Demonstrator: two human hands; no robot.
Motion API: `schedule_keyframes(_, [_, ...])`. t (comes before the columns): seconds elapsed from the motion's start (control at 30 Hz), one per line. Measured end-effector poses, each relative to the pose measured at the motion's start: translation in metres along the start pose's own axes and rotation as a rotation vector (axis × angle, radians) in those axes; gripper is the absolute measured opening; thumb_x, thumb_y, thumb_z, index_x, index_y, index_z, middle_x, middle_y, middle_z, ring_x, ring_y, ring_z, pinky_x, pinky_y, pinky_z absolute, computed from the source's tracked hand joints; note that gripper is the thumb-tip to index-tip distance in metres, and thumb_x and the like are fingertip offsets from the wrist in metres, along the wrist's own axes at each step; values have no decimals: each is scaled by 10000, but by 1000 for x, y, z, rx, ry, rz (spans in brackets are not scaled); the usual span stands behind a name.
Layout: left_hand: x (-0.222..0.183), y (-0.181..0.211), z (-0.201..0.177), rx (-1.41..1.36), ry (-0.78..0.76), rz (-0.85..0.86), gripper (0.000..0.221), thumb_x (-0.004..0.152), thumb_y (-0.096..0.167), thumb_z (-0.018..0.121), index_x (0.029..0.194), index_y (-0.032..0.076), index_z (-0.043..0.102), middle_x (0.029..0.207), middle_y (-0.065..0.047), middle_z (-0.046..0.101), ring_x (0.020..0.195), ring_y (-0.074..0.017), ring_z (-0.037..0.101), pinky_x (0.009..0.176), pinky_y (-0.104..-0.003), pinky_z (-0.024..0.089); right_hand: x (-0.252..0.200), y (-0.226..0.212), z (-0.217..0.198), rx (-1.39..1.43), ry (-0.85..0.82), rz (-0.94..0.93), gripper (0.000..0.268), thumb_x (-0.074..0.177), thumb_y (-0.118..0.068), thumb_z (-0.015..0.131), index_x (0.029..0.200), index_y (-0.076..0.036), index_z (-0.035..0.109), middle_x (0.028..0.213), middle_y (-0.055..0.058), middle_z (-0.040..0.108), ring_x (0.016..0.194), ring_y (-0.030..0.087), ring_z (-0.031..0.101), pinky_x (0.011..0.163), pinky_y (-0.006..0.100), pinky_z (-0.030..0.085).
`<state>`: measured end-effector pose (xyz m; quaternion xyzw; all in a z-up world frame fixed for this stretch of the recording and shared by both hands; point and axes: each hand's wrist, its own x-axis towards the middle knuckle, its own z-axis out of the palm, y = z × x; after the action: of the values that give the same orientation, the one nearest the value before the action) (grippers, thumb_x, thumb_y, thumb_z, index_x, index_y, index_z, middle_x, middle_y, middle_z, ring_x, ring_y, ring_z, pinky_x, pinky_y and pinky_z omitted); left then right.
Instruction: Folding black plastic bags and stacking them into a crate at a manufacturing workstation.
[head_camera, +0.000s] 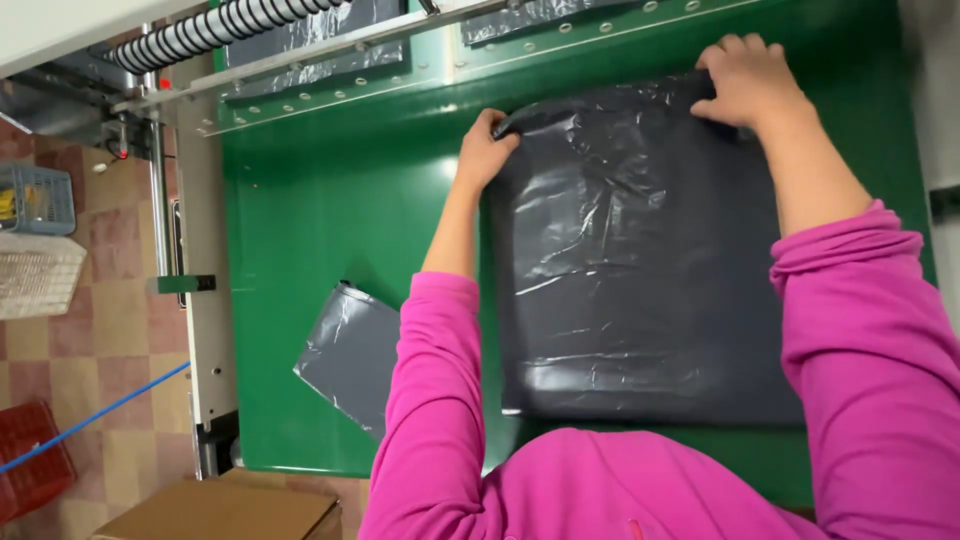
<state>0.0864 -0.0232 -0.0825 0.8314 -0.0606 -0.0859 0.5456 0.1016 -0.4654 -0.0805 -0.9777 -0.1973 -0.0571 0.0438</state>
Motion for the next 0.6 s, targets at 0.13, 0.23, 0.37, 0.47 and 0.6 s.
schedule_keyframes(0.13, [-62,84,18,486,387,163,542,749,210,774,1229,31,595,1140,-153,673,1046,-344,646,880,-406,502,19,-7,11,-42,-139,111,624,679,-499,858,1172,-133,744,1191,123,697,1192,364,591,989,537,406])
schedule_keyframes(0.23, [-132,121,54,596,337,276,587,804,325,773,1298,84,568,1244,-134,653,1143,-350,632,947,-445,509,18,-33,-16,-144,-243,145,537,692,-455,878,1129,-164,763,1103,115,732,1150,359,604,1016,569,379])
schedule_keyframes(0.37, [-165,29,113,-753,-283,-328,772,963,638,464,1495,80,419,1446,-131,592,1237,-286,613,929,-409,441,-50,-77,-67,-192,194,6,158,867,-259,781,958,-173,685,1075,-6,715,1113,253,570,1096,495,355])
schedule_keyframes(0.47, [-193,40,55,-1306,-233,-582,1134,838,911,188,1534,35,371,1501,-164,548,1320,-296,589,1014,-453,446,-179,-158,-143,0,377,23,155,828,-133,718,957,-144,631,1050,-15,611,1135,226,528,1036,399,345])
schedule_keyframes(0.6, [-216,-2,26,-1544,-171,-648,1136,830,916,251,1508,15,391,1487,-190,478,1310,-370,530,1150,-523,391,-315,-240,-152,67,296,150,134,789,-123,769,899,-139,694,1039,-2,661,1125,258,545,1051,451,352])
